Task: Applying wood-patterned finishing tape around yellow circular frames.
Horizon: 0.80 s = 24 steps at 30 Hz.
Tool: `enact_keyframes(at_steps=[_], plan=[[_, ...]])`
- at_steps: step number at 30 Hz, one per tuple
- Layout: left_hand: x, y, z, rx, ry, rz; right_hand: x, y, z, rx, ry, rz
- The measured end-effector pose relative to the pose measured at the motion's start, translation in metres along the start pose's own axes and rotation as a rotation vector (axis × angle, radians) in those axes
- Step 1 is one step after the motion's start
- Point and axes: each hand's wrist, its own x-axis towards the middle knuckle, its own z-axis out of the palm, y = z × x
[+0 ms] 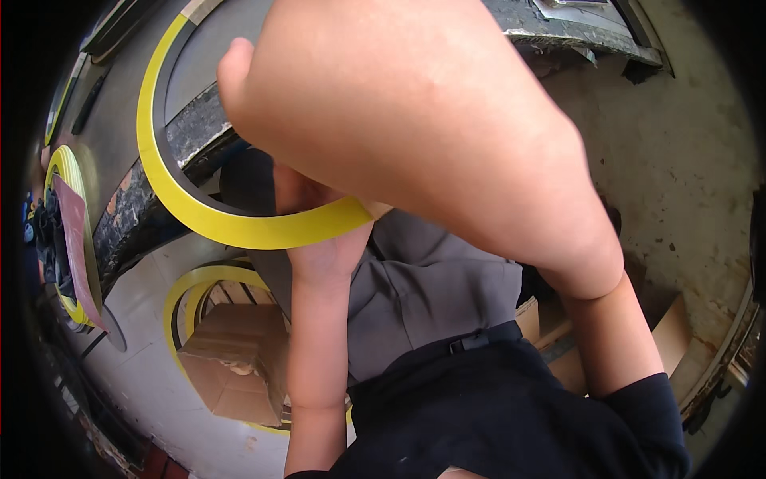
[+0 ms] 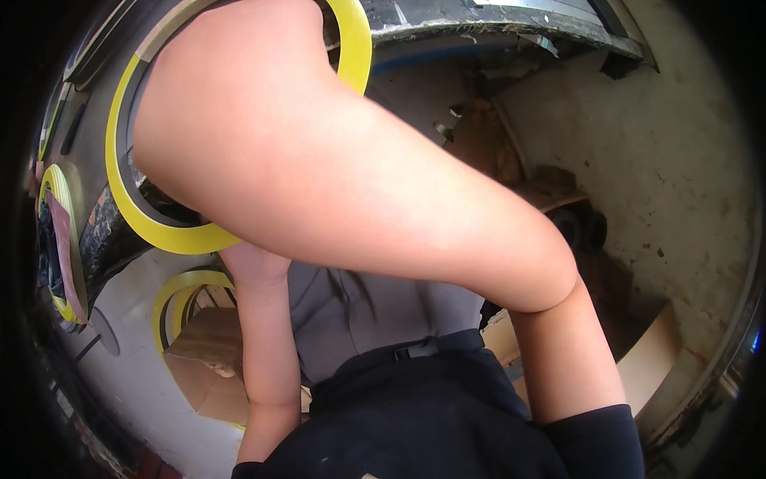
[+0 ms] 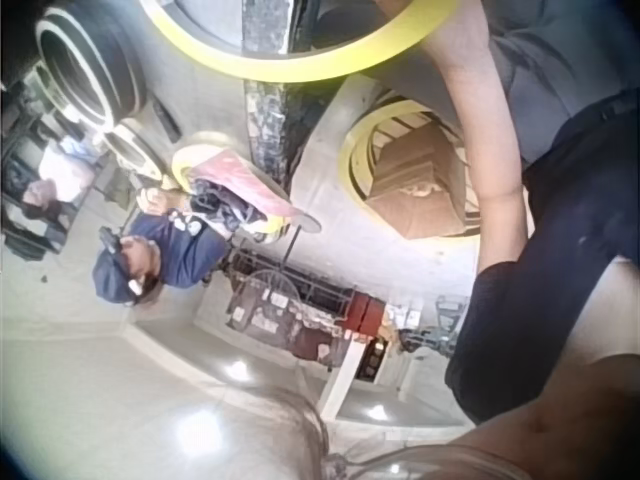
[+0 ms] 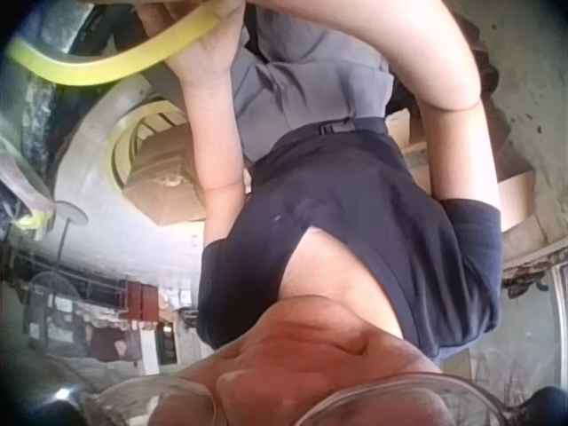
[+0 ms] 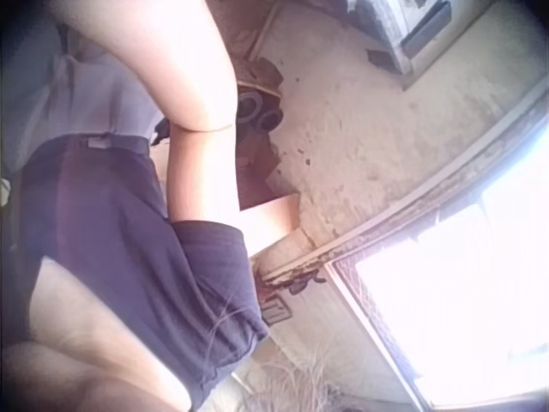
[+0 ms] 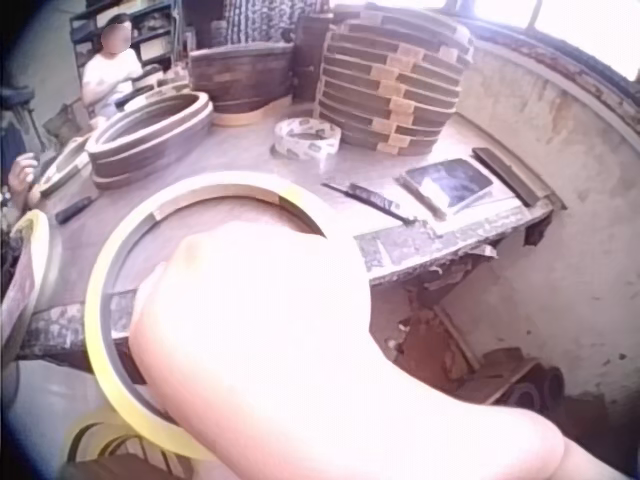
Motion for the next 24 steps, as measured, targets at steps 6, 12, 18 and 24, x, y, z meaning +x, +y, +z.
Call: enact_keyframes(at_steps=[6, 12, 18, 24], plan=[[0.021, -0.006, -0.018, 0.072, -0.234, 0.016, 0.003, -0.003, 0.006, -0.041, 0.018, -0.022], [0.009, -0.035, -0.012, -0.099, -0.026, -0.092, -0.063, -0.017, -0.051, 0.365, -0.326, 0.323], [-0.017, -0.047, -0.039, -0.336, -0.123, -0.164, -0.114, 0.003, 0.001, 0.372, -0.368, 0.354], [-0.042, -0.04, -0.026, -0.296, -0.008, -0.179, -0.118, 0.007, 0.041, 0.835, -0.352, 0.247]])
